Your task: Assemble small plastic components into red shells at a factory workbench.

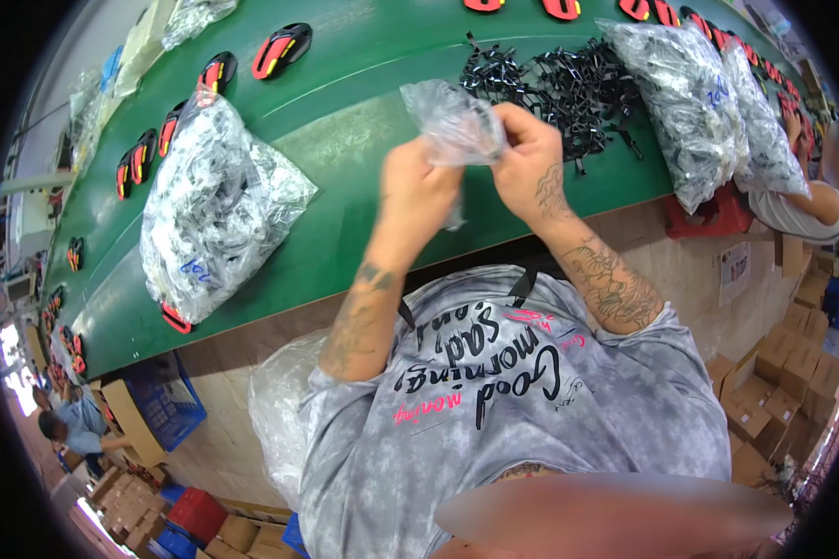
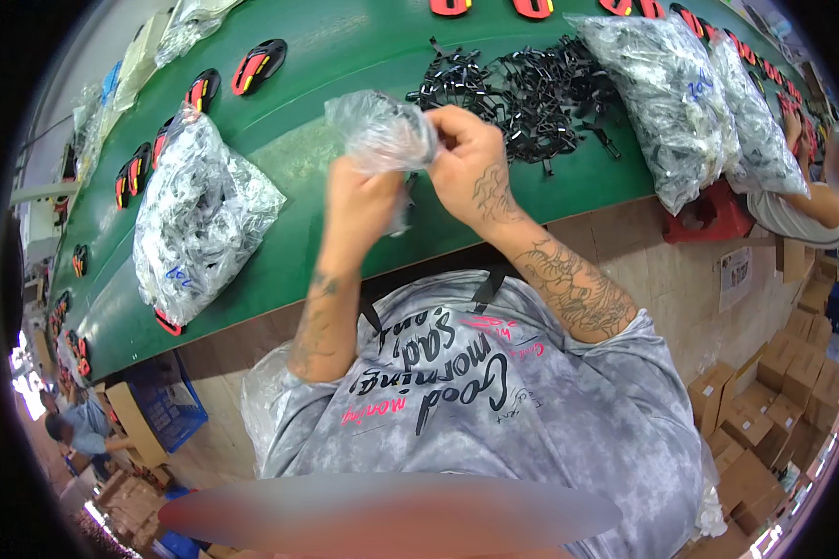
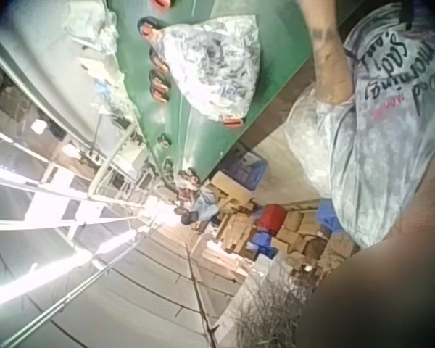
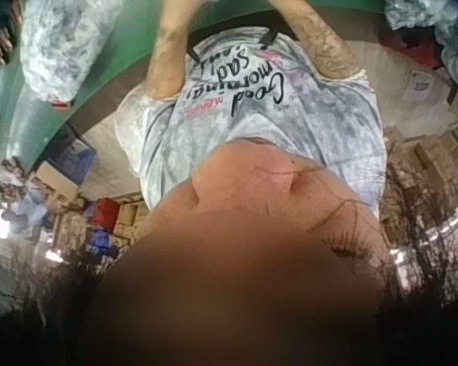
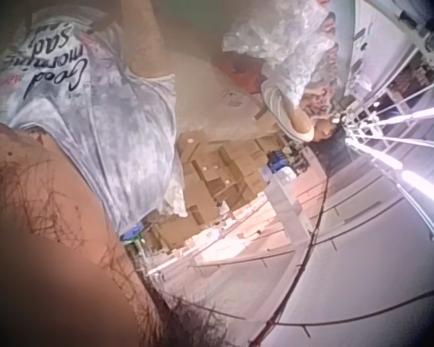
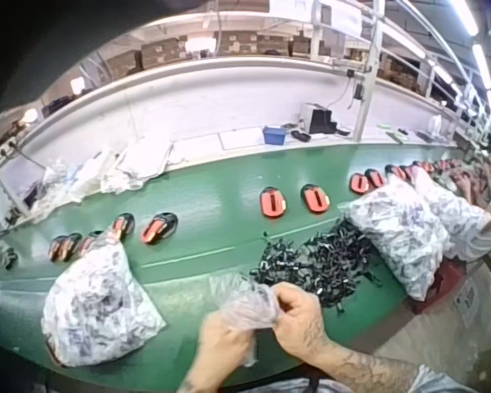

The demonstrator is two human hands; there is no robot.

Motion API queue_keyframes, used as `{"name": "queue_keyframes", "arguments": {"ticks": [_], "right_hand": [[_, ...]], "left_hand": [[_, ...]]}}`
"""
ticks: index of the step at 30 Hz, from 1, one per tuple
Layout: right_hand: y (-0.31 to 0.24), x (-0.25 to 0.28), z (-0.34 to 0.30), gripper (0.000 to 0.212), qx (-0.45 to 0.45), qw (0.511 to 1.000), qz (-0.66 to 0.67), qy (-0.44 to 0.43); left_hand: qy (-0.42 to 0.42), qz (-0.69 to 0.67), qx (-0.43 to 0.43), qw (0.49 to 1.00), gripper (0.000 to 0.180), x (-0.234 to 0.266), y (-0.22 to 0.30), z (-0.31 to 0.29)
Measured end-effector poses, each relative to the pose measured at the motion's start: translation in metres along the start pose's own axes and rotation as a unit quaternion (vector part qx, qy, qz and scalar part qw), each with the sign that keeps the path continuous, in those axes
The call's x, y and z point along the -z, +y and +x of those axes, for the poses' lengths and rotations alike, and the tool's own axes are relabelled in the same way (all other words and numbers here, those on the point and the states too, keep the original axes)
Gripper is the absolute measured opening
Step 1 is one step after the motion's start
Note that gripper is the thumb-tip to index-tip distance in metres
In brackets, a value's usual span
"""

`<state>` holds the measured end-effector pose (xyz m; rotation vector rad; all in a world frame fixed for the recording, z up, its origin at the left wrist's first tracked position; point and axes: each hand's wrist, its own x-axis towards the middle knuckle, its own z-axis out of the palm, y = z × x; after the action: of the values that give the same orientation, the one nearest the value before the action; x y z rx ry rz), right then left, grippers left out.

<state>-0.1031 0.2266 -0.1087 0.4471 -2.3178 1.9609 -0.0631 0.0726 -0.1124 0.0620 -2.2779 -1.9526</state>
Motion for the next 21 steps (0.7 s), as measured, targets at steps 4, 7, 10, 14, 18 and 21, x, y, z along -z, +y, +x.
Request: {"name": "queue_keyframes", "arguments": {"ticks": [4,7,10,14,18,21], "right_hand": [[-0.024,0.05,0.044,0.019,0.015,0.982,-0.188,0.007],[-0.027,0.052,0.077,0.018,0.098,0.95,-0.295,-0.038],[-0.019,0.053,0.092,0.015,0.176,0.931,-0.32,0.016],[-0.026,0.052,0.094,0.015,0.178,0.932,-0.313,0.032],[-0.023,0.044,0.09,0.018,0.154,0.935,-0.319,0.021],[-0.033,0.042,0.086,0.021,0.102,0.952,-0.287,0.006]], "left_hand": [[-0.106,-0.471,-0.157,0.862,0.012,0.085,0.065,-0.061],[-0.26,-0.747,-0.229,0.568,0.008,0.136,0.075,-0.103],[-0.272,-0.739,-0.104,0.607,0.008,0.14,0.06,-0.155],[-0.248,-0.702,-0.001,0.668,0.013,0.106,0.043,-0.194],[-0.211,-0.666,0.102,0.708,0.022,0.106,0.012,-0.196],[-0.179,-0.621,0.181,0.741,0.028,0.133,0.01,-0.217]]}}
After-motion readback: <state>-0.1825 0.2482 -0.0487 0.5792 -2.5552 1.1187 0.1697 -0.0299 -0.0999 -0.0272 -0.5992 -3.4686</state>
